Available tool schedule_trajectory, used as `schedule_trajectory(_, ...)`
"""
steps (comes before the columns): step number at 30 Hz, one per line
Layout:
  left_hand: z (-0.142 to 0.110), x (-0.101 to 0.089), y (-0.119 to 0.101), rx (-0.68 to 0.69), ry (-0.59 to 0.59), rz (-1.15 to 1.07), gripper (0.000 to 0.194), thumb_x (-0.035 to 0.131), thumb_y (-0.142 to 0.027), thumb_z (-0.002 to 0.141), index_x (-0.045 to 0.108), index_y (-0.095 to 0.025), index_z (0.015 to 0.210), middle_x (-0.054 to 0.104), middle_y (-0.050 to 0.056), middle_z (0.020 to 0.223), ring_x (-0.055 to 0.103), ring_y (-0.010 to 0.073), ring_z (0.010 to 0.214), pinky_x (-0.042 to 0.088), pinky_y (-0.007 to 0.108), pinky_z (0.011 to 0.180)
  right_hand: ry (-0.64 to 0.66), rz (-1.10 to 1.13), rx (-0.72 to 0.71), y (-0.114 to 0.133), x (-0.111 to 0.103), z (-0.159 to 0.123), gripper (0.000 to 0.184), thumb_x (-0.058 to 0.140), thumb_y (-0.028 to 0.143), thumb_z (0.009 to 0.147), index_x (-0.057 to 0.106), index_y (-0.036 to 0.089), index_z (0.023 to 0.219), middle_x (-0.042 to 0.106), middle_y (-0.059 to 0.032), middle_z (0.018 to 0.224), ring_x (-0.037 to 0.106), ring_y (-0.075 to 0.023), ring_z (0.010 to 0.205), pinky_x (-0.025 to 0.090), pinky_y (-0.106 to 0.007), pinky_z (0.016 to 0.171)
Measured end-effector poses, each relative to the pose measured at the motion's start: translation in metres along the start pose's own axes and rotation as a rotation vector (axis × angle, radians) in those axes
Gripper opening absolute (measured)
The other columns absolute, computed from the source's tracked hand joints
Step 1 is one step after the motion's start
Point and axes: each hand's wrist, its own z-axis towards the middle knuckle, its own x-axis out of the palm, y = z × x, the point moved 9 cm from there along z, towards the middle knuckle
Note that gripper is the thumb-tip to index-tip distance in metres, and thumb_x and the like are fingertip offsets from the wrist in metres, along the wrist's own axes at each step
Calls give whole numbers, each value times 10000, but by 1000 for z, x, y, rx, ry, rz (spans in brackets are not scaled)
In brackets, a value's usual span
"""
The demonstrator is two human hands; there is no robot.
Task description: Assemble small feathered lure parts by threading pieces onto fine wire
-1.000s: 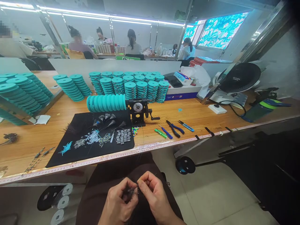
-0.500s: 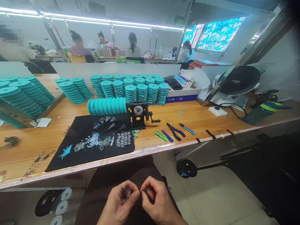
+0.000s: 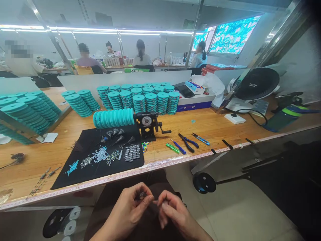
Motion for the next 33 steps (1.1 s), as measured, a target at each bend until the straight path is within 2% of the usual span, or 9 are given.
schedule_trajectory(3,14,-15,-7,64,-55,98,259,588,-418,869,636,-169,816,488,-33,635,430,128,580,339,221,529,-172,319,33,-13,-15,3,292,735,357,847,558,148,745,422,65,591,276,-71,507,225,-217,519)
schedule_trajectory(7,37,-87,-29,168,-508,494,372,525,-466,903,552,-182,1142,445,-63,631,464,143,542,381,237,536,-226,570,70,-19,-25,6,308,772,348,823,550,157,728,250,112,553,106,-67,485,178,-211,494)
schedule_trajectory(10,66,-110,-29,195,-603,750,476,544,-399,890,469,-137,1280,614,59,914,603,219,818,465,321,766,-245,670,107,-14,-28,5,289,789,359,800,573,167,799,222,116,567,119,-64,484,243,-196,520)
schedule_trajectory(13,85,-110,-18,178,-614,855,433,558,-362,869,530,-134,1236,651,122,975,588,317,960,425,442,866,-261,744,133,-11,-27,3,283,808,332,773,598,161,856,303,102,597,231,-57,505,320,-195,572)
schedule_trajectory(17,72,-97,-27,191,-663,973,437,571,-369,877,560,-146,1252,581,205,1262,469,418,1186,319,550,950,-299,784,117,-8,-29,6,239,793,290,779,608,150,837,437,64,665,355,-64,558,377,-216,616)
schedule_trajectory(20,46,-81,-47,297,-665,941,318,552,-343,904,616,-179,1169,566,168,1308,481,382,1197,329,499,962,-315,787,86,-3,-29,9,195,764,266,814,617,142,850,457,59,668,362,-65,556,382,-218,609)
schedule_trajectory(24,29,-24,-26,263,-149,496,178,497,-299,926,655,-224,958,703,45,867,632,211,782,448,303,730,-261,797,48,10,-17,13,150,720,230,861,613,126,844,399,74,620,283,-54,513,320,-194,539)
schedule_trajectory(27,14,28,6,132,176,253,219,603,-208,812,693,-240,1009,713,26,851,626,201,735,423,264,664,-188,805,30,21,-3,15,123,678,202,897,607,114,848,329,93,580,194,-50,484,246,-182,489)
schedule_trajectory(33,6,74,24,105,254,73,147,625,-266,805,729,-164,790,693,30,713,629,217,697,427,257,614,-187,630,-62,49,9,17,170,612,220,942,553,143,802,338,85,587,190,-62,491,236,-201,501)
